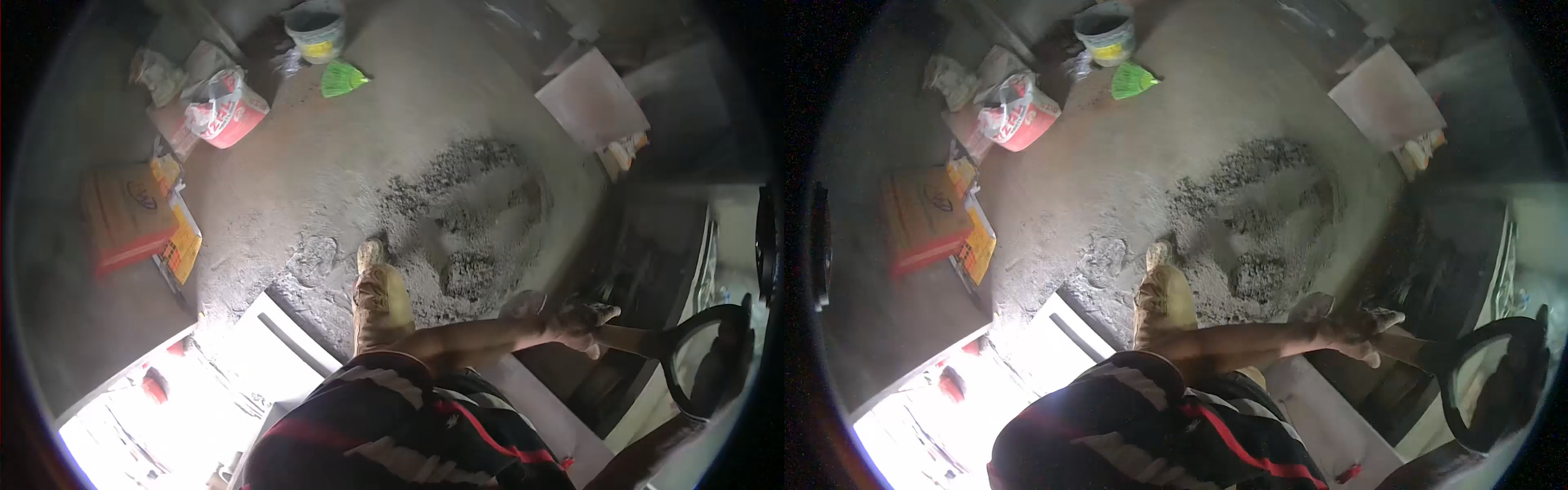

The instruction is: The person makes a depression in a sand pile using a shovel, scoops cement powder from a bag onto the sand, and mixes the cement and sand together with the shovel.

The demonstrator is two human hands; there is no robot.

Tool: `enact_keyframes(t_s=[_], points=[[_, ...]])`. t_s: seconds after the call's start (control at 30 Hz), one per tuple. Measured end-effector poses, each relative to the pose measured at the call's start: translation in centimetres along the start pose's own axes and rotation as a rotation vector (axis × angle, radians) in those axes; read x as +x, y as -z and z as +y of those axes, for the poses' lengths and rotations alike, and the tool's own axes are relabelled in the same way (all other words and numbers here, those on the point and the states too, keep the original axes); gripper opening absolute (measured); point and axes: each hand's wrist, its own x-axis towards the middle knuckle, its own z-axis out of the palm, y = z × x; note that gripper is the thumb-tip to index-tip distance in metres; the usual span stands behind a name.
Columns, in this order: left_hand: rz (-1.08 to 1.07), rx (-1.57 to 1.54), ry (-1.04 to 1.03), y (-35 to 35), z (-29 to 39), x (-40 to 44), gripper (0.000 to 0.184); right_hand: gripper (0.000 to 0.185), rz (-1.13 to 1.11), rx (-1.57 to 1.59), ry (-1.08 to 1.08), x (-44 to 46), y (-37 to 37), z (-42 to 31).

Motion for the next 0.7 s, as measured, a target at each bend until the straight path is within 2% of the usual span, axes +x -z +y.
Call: enact_keyframes(t_s=[0.03, 0.1, 0.23, 0.27, 0.3, 0.43, 0.5, 0.53, 0.6, 0.7], points=[[-0.080, -0.225, 0.134, 3.0, 1.0, 0.7, 0.063, 0.043, 0.052, -0.128, 0.116, 1.2, -1.2, -3.8], [-0.088, -0.349, 0.202, 8.6, 2.7, 1.9, 0.049, 0.043, 0.147, -0.292, 0.345, 2.7, -2.6, -9.7], [0.031, -0.276, 0.207, 18.7, 2.9, 2.0, 0.044, 0.044, 0.319, -0.435, 0.609, 3.8, -2.9, -16.9], [0.199, -0.062, 0.096, 20.8, 2.0, 1.8, 0.041, 0.044, 0.356, -0.442, 0.653, 4.2, -2.7, -17.5], [0.362, 0.153, -0.016, 23.1, 1.4, 1.7, 0.038, 0.045, 0.388, -0.440, 0.688, 4.6, -2.4, -17.7], [0.519, 0.613, 0.104, 34.2, -1.4, 1.1, 0.027, 0.046, 0.458, -0.361, 0.773, 8.3, -2.3, -15.1], [0.666, 0.800, -0.024, 39.8, -0.7, 0.7, 0.024, 0.046, 0.469, -0.287, 0.798, 11.3, -3.7, -12.3], [0.661, 0.836, -0.025, 42.3, 0.1, 0.4, 0.024, 0.046, 0.462, -0.250, 0.814, 12.9, -4.7, -10.8], [0.805, 0.807, 0.046, 46.5, 2.4, 0.2, 0.023, 0.047, 0.448, -0.174, 0.851, 16.4, -7.0, -8.3], [0.794, 0.937, 0.047, 52.7, 3.0, 0.0, 0.025, 0.048, 0.391, -0.089, 0.959, 22.5, -11.0, -6.4]])
